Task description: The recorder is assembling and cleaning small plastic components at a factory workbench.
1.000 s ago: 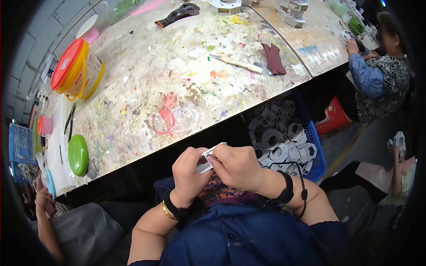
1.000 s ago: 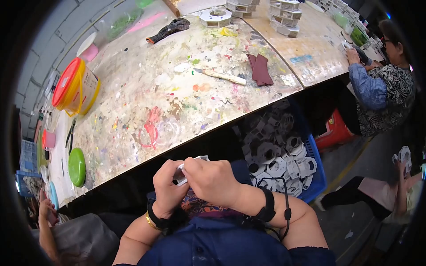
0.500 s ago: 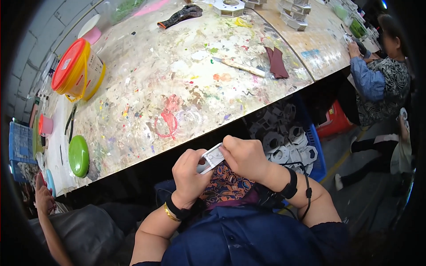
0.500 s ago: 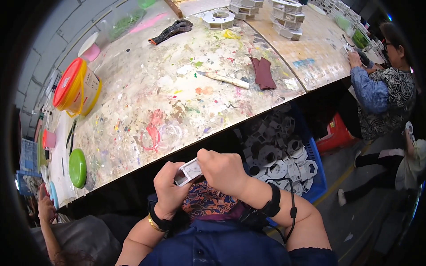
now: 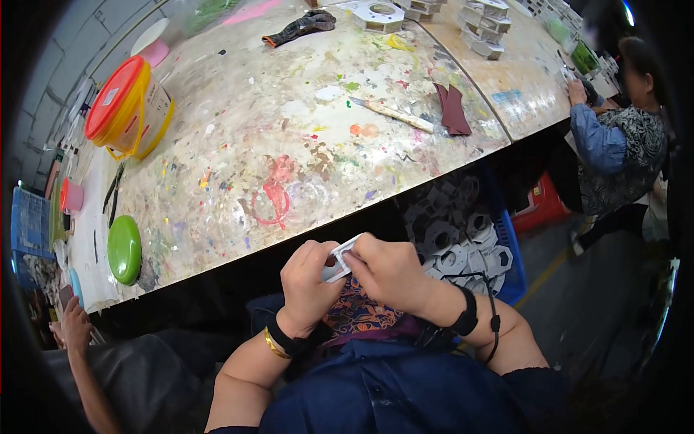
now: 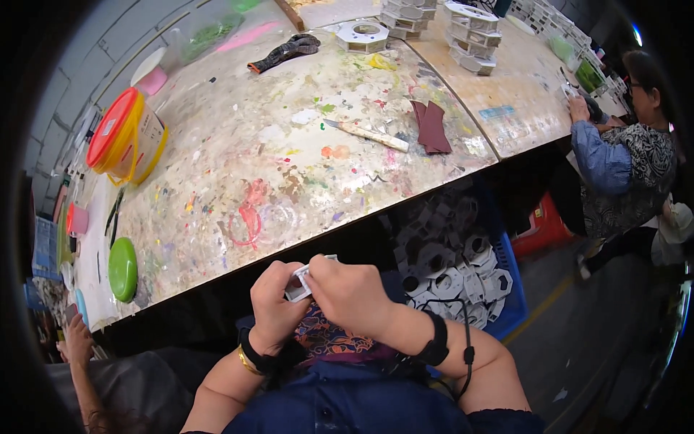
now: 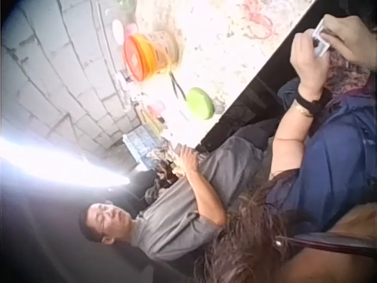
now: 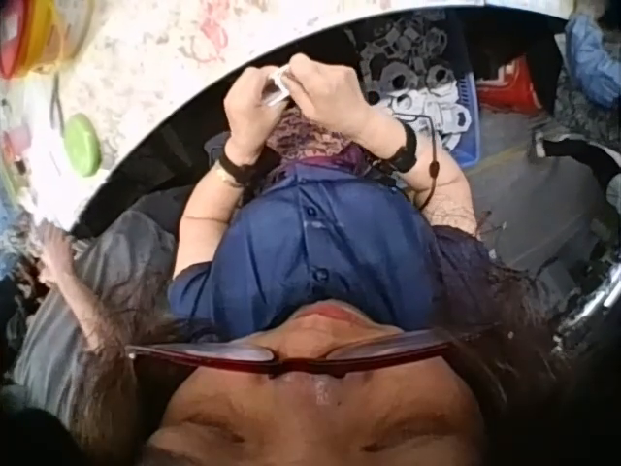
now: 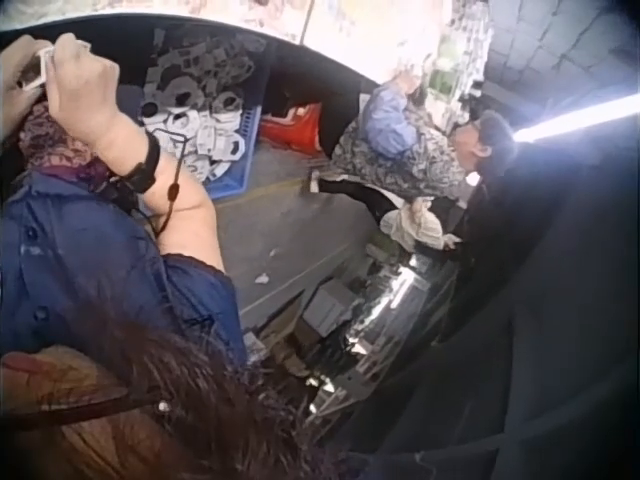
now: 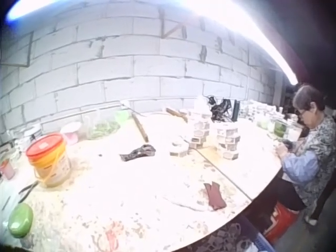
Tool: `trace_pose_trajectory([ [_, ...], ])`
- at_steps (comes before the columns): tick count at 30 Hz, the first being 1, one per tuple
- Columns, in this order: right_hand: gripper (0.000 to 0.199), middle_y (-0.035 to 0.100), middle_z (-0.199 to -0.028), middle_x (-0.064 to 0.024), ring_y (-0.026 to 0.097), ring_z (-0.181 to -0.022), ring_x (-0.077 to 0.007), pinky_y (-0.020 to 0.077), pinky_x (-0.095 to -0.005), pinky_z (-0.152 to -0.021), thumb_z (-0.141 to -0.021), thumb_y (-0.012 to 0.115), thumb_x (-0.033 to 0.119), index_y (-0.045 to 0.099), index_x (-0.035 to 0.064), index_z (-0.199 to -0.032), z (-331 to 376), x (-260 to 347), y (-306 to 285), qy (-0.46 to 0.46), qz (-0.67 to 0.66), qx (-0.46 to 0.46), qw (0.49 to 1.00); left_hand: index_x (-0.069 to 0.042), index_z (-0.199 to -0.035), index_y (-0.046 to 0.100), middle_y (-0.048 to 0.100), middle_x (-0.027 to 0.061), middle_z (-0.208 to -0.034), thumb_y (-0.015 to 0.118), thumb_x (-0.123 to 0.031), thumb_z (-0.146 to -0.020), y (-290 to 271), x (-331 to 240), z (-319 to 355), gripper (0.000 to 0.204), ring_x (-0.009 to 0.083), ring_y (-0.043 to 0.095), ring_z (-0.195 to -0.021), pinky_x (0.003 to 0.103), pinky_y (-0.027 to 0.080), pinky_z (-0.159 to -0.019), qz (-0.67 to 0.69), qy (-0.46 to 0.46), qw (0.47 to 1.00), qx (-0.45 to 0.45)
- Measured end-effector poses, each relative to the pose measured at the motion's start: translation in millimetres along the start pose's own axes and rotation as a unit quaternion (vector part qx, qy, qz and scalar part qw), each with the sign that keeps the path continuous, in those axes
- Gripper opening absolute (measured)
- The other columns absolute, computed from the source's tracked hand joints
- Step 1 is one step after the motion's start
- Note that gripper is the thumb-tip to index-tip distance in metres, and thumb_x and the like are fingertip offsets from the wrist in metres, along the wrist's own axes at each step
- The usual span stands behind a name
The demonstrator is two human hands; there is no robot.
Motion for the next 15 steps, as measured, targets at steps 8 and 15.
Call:
trace_pose_trajectory([
  [8,0.019,0.054,-0.063,-0.0106,0.058,-0.054,-0.0298,0.0436,-0.0374,-0.045,-0.084,0.065,0.011,0.049,0.0059,-0.077,-4.2,0.6,-0.3,0.032,0.027,-0.065,0.997,-0.004,-0.088,0.062,0.053,0.0079,-0.068,0.072,0.0,-0.06,-2.4,0.7,2.4,0.03,0.0248,0.056,-0.061,0.033,0.044,-0.054,0.006,-0.022,1.0,0.002],
  [15,0.013,0.054,-0.065,-0.0079,0.059,-0.053,-0.0275,0.044,-0.0366,-0.044,-0.084,0.06,0.013,0.049,0.0083,-0.08,-2.8,-8.5,-1.7,-0.015,0.128,-0.056,0.99,-0.003,-0.089,0.063,0.056,0.0082,-0.07,0.075,-0.001,-0.061,-5.9,-2.7,5.9,0.031,0.0227,0.057,-0.061,0.031,0.045,-0.056,0.027,-0.036,0.999,-0.004],
])
Point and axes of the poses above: each hand's wrist, its own z-axis away from the middle knuckle, its own y-axis out of the palm, x = y × z, the point moved 1 cm from there along -z, towards the middle knuckle
